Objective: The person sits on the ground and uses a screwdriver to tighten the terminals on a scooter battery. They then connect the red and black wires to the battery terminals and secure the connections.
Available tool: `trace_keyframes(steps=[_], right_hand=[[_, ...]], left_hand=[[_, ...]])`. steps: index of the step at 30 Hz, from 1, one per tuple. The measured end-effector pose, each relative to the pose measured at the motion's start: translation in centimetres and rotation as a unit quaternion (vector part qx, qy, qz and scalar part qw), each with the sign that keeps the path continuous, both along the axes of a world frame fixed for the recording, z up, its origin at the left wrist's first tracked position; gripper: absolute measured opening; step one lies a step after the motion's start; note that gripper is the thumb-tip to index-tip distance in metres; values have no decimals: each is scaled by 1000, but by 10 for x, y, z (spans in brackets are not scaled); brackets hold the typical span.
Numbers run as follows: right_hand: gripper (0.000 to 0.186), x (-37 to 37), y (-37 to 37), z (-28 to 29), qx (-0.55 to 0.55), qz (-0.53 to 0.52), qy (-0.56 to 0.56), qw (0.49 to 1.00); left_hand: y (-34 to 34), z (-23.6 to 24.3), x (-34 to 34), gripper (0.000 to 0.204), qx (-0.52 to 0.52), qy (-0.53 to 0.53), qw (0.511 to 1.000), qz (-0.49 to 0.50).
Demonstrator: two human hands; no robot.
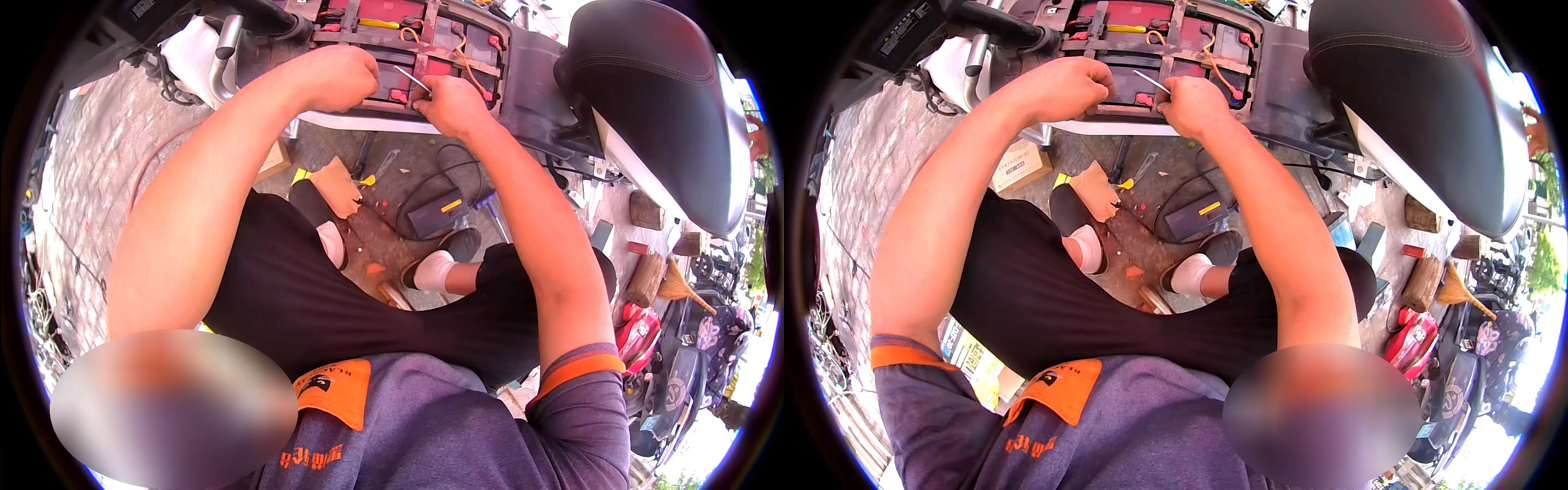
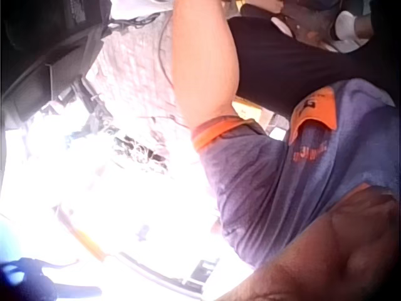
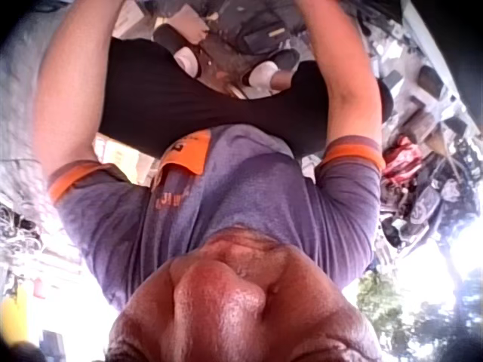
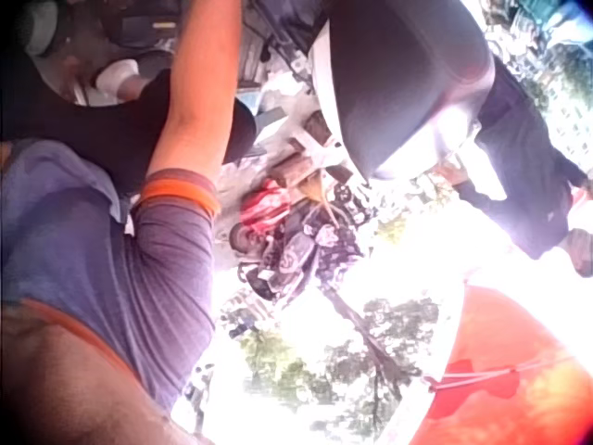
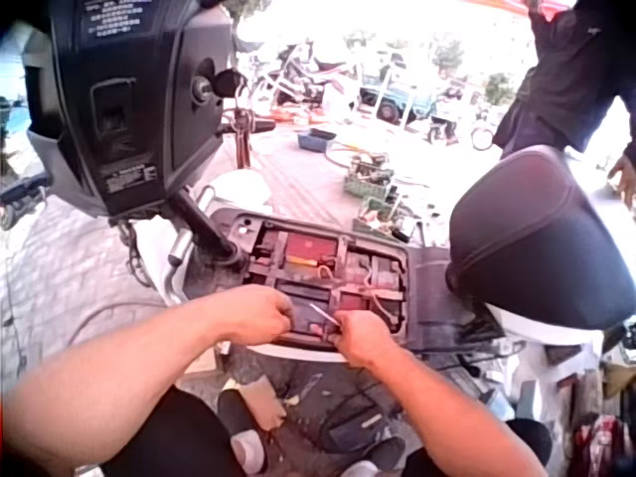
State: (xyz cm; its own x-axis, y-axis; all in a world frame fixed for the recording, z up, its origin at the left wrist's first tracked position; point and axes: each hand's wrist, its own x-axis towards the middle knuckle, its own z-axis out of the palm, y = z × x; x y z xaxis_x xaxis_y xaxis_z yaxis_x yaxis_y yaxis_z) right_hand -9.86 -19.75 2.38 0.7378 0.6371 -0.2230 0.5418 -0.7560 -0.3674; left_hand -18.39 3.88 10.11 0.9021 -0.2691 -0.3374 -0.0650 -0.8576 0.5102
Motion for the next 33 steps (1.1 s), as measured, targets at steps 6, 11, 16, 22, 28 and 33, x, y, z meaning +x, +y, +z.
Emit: trace_keyframes(steps=[6, 11, 16, 22, 28, 33], right_hand=[[22, -11, 7, 5, -78, 43, -123, 988], [24, -9, 24, 12, -172, 41, -129, 976], [21, -4, 28, 11, -121, 44, -132, 983], [19, -14, 10, -9, -57, 93, -212, 971], [20, -18, 14, -4, -68, 97, -225, 967], [20, -14, 13, -6, -86, 88, -213, 969]], left_hand=[[-3, 13, -8, 35, -48, 70, 992, 97], [-3, 19, -6, 35, -60, 92, 988, 104], [-3, 11, -5, 34, -84, 51, 990, 105], [0, 8, -4, 35, -79, 48, 992, 84], [-2, 10, -6, 34, -76, 46, 992, 87], [-3, 7, -3, 32, -92, 47, 992, 77]])
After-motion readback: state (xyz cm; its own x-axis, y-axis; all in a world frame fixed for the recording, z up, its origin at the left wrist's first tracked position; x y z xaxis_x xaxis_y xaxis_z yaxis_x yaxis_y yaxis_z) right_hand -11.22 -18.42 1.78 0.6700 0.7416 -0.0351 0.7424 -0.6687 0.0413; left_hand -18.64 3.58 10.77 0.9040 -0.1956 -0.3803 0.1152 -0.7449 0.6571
